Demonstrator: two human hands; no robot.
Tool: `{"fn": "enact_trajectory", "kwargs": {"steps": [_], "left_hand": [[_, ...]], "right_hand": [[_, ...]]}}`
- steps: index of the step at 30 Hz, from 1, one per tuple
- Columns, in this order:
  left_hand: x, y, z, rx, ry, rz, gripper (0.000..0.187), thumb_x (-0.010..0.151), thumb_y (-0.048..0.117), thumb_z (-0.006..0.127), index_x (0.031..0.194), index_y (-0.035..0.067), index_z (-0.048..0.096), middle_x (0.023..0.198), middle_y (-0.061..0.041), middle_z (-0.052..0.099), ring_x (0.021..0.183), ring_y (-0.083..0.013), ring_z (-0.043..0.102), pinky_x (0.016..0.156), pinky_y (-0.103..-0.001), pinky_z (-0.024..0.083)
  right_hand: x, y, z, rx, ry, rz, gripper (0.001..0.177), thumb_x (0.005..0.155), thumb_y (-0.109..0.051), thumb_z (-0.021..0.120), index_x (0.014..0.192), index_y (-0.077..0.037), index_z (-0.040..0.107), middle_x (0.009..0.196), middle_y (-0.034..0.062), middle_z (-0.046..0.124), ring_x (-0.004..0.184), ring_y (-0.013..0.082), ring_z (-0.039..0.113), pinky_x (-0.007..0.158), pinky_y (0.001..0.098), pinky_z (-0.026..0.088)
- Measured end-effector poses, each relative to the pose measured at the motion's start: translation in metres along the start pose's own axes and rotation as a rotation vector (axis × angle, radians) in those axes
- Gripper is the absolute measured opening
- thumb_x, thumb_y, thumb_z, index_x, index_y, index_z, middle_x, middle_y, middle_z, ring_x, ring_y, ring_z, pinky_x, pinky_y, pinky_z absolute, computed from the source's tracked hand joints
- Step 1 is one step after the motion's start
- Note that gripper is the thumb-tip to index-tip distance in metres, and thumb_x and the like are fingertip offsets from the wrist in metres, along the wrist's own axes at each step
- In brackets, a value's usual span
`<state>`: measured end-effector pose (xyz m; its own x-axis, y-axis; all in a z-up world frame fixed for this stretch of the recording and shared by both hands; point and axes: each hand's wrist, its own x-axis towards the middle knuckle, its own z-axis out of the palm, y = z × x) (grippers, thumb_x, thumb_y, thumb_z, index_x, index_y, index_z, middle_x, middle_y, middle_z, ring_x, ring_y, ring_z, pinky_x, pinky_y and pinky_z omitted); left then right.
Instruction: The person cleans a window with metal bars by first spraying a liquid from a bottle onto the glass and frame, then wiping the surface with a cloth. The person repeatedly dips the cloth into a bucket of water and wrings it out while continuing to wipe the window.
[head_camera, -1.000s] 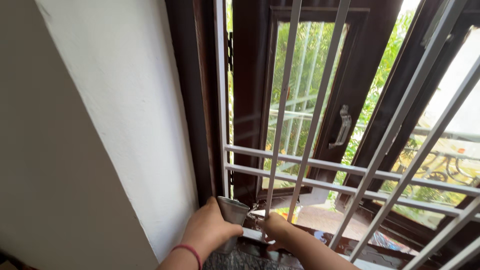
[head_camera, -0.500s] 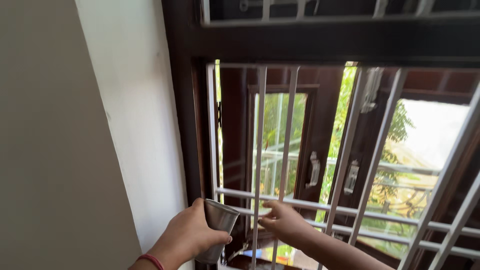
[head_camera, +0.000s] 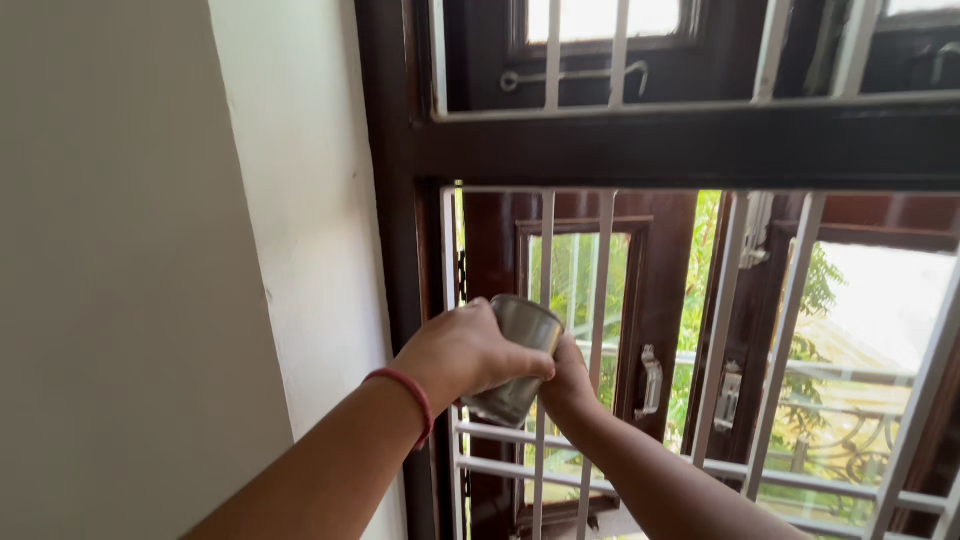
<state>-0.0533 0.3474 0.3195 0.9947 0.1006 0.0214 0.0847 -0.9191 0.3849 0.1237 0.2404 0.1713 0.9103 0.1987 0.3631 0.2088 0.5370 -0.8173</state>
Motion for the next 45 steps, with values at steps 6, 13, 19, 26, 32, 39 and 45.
{"fn": "enact_trajectory", "kwargs": {"steps": [6, 13, 19, 26, 32, 39, 45], "left_hand": [[0.011, 0.0, 0.01, -0.023, 0.03, 0.021, 0.086, 0.067, 0.056, 0.079, 0.135, 0.008, 0.057, 0.106, -0.014, 0.075, 0.089, -0.0233, 0.077, 0.073, -0.034, 0.06], [0.015, 0.013, 0.001, -0.058, 0.006, 0.02, 0.085, 0.068, 0.056, 0.078, 0.136, 0.008, 0.058, 0.109, -0.019, 0.075, 0.087, -0.0265, 0.079, 0.072, -0.035, 0.064], [0.015, 0.014, 0.003, -0.091, 0.048, 0.06, 0.085, 0.068, 0.056, 0.08, 0.133, 0.004, 0.062, 0.108, -0.021, 0.076, 0.085, -0.0269, 0.079, 0.069, -0.035, 0.065], [0.019, 0.013, -0.008, -0.11, 0.071, 0.037, 0.088, 0.068, 0.059, 0.079, 0.135, 0.004, 0.059, 0.108, -0.02, 0.074, 0.086, -0.0281, 0.08, 0.068, -0.038, 0.067], [0.012, 0.013, -0.011, -0.096, 0.051, 0.001, 0.086, 0.067, 0.06, 0.077, 0.133, 0.008, 0.059, 0.107, -0.018, 0.077, 0.084, -0.0254, 0.078, 0.065, -0.035, 0.062], [0.01, 0.005, -0.008, -0.135, 0.043, 0.025, 0.082, 0.068, 0.057, 0.077, 0.13, 0.005, 0.06, 0.104, -0.019, 0.077, 0.08, -0.0244, 0.08, 0.061, -0.033, 0.064], [0.015, 0.01, -0.015, -0.092, 0.071, 0.051, 0.082, 0.07, 0.059, 0.075, 0.129, 0.005, 0.062, 0.104, -0.019, 0.077, 0.082, -0.0252, 0.079, 0.063, -0.035, 0.063]], "right_hand": [[-0.004, 0.026, -0.023, -0.449, -0.037, -0.045, 0.019, 0.096, -0.01, 0.048, 0.111, 0.0, 0.055, 0.098, 0.012, 0.071, 0.085, 0.0213, 0.073, 0.076, 0.0356, 0.065], [-0.029, 0.007, -0.012, -0.611, -0.083, 0.1, 0.024, 0.102, -0.018, 0.049, 0.101, 0.002, 0.063, 0.082, 0.0121, 0.066, 0.066, 0.0197, 0.065, 0.061, 0.0348, 0.059], [-0.03, -0.026, 0.004, -0.639, -0.009, 0.133, 0.018, 0.098, -0.022, 0.061, 0.107, -0.006, 0.063, 0.089, 0.0082, 0.069, 0.075, 0.0158, 0.068, 0.066, 0.0342, 0.057], [0.038, 0.023, -0.015, -0.141, 0.167, 0.039, 0.021, 0.097, -0.025, 0.055, 0.11, -0.008, 0.059, 0.09, 0.0111, 0.07, 0.07, 0.0196, 0.071, 0.054, 0.0323, 0.056], [0.05, 0.079, -0.057, -0.621, 0.066, 0.248, 0.029, 0.103, -0.027, 0.044, 0.09, -0.008, 0.062, 0.066, 0.0074, 0.06, 0.047, 0.0171, 0.056, 0.041, 0.0308, 0.045], [0.0, 0.052, -0.031, -0.411, 0.177, 0.564, 0.024, 0.102, -0.013, 0.051, 0.079, -0.007, 0.048, 0.062, 0.0024, 0.042, 0.048, 0.0167, 0.043, 0.054, 0.0371, 0.056], [-0.012, -0.025, 0.011, -0.602, 0.024, 0.245, 0.025, 0.102, -0.031, 0.051, 0.1, -0.007, 0.058, 0.081, 0.008, 0.063, 0.069, 0.0201, 0.063, 0.063, 0.0382, 0.057]]}}
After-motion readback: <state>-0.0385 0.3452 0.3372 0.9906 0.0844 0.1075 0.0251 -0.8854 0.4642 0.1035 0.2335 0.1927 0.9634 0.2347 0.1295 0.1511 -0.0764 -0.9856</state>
